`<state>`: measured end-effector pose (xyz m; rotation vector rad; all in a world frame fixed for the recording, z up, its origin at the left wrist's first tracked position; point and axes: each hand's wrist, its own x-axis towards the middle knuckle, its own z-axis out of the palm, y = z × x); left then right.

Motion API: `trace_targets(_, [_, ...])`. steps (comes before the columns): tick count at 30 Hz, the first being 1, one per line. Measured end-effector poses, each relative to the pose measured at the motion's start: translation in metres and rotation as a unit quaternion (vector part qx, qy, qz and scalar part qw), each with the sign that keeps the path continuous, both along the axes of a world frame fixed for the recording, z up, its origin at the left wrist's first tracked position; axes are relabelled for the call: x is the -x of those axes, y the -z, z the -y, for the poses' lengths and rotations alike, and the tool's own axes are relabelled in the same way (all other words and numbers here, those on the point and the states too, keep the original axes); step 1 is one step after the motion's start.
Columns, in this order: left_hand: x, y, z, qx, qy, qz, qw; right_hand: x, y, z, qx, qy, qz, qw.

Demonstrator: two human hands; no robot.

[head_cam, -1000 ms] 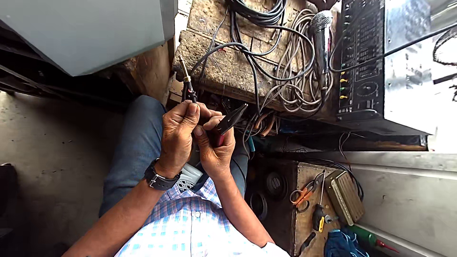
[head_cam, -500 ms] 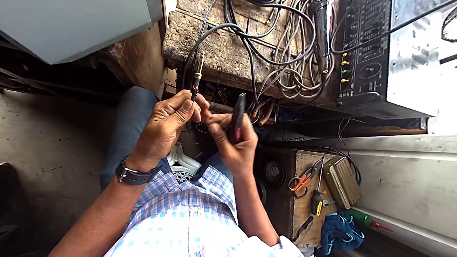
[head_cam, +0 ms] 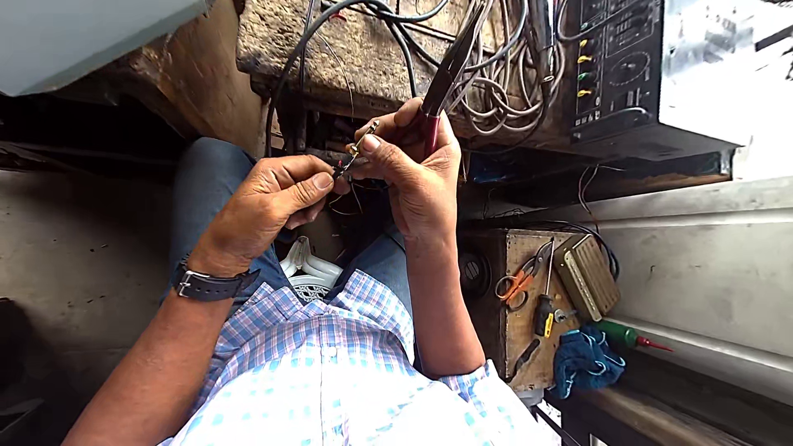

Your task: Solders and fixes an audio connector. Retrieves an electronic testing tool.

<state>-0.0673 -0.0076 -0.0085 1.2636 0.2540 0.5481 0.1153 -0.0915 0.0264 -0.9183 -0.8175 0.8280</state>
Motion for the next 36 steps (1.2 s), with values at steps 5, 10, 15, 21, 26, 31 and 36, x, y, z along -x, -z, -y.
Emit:
trace_targets(5, [-0.009,-0.002,0.006,0.001,-0.034,0.003,0.999,0.005,0.004,0.000,-0.019,0.051,0.004,0.999])
trace_targets(10, [-0.014,-0.002,0.007,0.013,-0.045,0.003,0.999,0.009,0.011,0.002,-0.028,0.084,-0.013,0.996])
trace_targets(15, [-0.014,0.001,0.004,0.025,-0.024,-0.005,0.999,0.009,0.019,0.006,-0.028,0.088,-0.041,0.995])
trace_targets(21, [-0.016,0.008,0.005,0.046,-0.010,-0.014,0.999,0.010,0.028,0.011,-0.021,0.089,-0.056,0.994])
trace_targets(26, [-0.019,0.013,0.006,0.075,0.017,-0.008,0.997,0.009,0.035,0.015,-0.025,0.085,-0.066,0.994])
trace_targets(31, [-0.027,0.018,0.012,0.072,-0.022,0.022,0.997,0.003,0.036,0.025,0.010,0.080,0.078,0.994])
trace_targets(36, [-0.028,0.017,0.014,-0.026,-0.091,0.019,0.995,0.003,0.027,0.070,0.138,0.153,0.316,0.926])
